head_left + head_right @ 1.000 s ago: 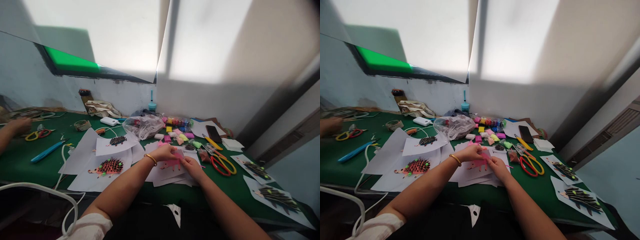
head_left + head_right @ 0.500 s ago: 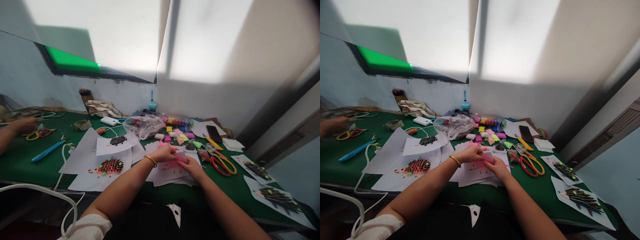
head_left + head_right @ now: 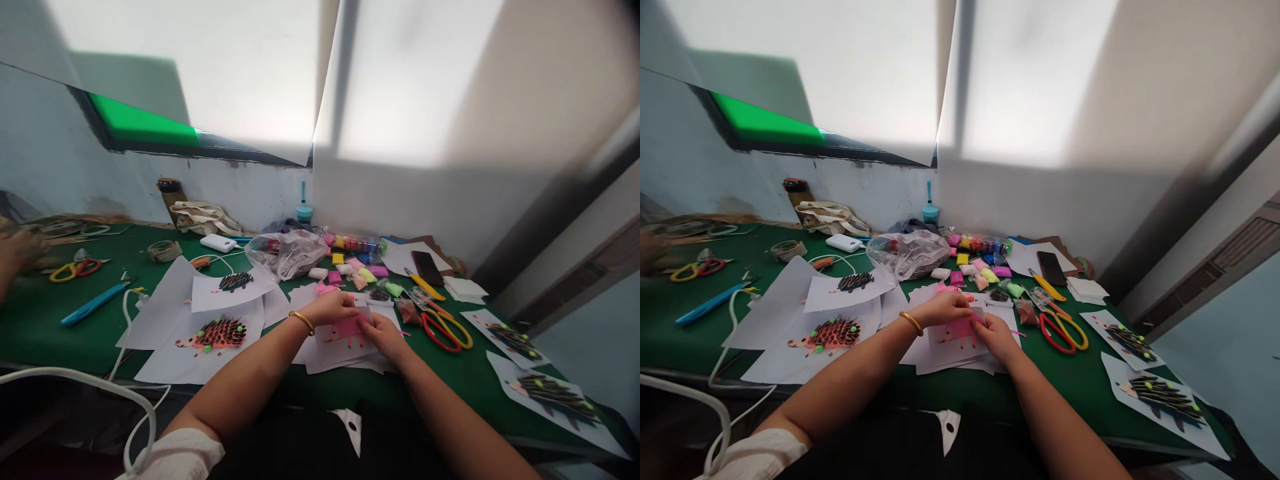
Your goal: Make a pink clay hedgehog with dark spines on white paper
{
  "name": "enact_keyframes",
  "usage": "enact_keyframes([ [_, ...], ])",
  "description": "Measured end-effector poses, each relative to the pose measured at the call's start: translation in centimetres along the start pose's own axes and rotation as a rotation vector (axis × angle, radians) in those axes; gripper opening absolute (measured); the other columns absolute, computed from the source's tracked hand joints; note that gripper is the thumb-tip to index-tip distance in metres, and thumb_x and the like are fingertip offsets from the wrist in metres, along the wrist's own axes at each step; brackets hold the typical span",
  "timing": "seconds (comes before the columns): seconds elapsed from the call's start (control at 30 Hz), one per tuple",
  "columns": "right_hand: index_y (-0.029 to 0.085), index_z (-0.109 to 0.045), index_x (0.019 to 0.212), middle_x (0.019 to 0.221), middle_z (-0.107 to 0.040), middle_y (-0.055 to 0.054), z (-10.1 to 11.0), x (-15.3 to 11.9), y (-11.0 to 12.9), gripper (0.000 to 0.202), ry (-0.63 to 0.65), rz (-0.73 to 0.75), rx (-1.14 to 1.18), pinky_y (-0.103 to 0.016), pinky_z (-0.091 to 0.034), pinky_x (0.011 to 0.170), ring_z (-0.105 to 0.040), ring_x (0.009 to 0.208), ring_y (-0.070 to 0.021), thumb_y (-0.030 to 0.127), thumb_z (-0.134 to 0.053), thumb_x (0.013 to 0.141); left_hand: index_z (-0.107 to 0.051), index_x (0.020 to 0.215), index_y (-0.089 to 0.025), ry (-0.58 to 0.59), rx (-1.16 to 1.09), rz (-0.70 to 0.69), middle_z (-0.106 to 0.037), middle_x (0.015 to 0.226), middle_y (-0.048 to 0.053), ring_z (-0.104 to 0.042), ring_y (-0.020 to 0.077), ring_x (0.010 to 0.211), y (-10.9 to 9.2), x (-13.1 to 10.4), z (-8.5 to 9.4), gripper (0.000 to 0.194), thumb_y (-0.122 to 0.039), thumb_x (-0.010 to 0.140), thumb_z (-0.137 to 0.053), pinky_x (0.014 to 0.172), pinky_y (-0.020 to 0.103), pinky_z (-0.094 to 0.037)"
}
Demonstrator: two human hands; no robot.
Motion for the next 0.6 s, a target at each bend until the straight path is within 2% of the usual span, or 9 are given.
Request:
enact_keyframes([
  [0.2,0.016,-0.062,0.078,0.068,-0.064,-0.003,0.52,0.28,-0.33,0.047,-0.042,0.011,-0.065,-0.029,-0.042,0.060,-0.057,0.066,-0.0203,0.061,-0.048,0.083,-0.065,0.078,-0.018,-0.005,0.009,-0.019,-0.067,0.084,0.003,-0.060,0.0183,0.086,-0.15,0.23,-0.31,0.023,-0.039,0.081,-0.058,0.070,0.023,-0.040],
  [0.37,0.018,-0.061,0.076,0.066,-0.066,-0.003,0.97,0.04,0.03,0.048,-0.097,0.002,-0.032,-0.029,-0.044,0.062,-0.060,0.068,-0.0208,0.062,-0.045,0.085,-0.061,0.075,-0.018,0.023,0.056,-0.021,-0.061,0.071,0.000,-0.054,0.0151,0.068,-0.04,-0.20,0.02,0.033,-0.050,0.081,-0.056,0.059,0.025,-0.035],
  [0.5,0.017,-0.063,0.087,0.064,-0.067,-0.003,0.41,-0.10,-0.06,0.047,-0.042,-0.028,-0.003,-0.029,-0.044,0.057,-0.060,0.061,-0.0201,0.061,-0.048,0.084,-0.058,0.070,-0.018,0.056,0.137,0.016,-0.054,0.063,-0.002,-0.048,0.0140,0.061,0.32,-0.66,0.14,0.028,-0.045,0.075,-0.063,0.054,0.026,-0.030],
  [0.6,0.017,-0.062,0.102,0.065,-0.068,-0.003,0.28,-0.09,-0.02,0.046,-0.030,-0.023,-0.040,-0.030,-0.046,0.058,-0.062,0.062,-0.0215,0.058,-0.052,0.083,-0.061,0.074,-0.019,0.084,0.133,0.036,-0.058,0.067,-0.002,-0.051,0.0145,0.064,0.50,-0.70,0.08,0.024,-0.043,0.074,-0.065,0.056,0.026,-0.032],
])
Point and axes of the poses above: each hand's wrist, its own x-axis towards the middle knuckle, its own z-axis out of the back of the hand, y = z × x, the point moved 10 cm from there along x, towards the middle knuckle
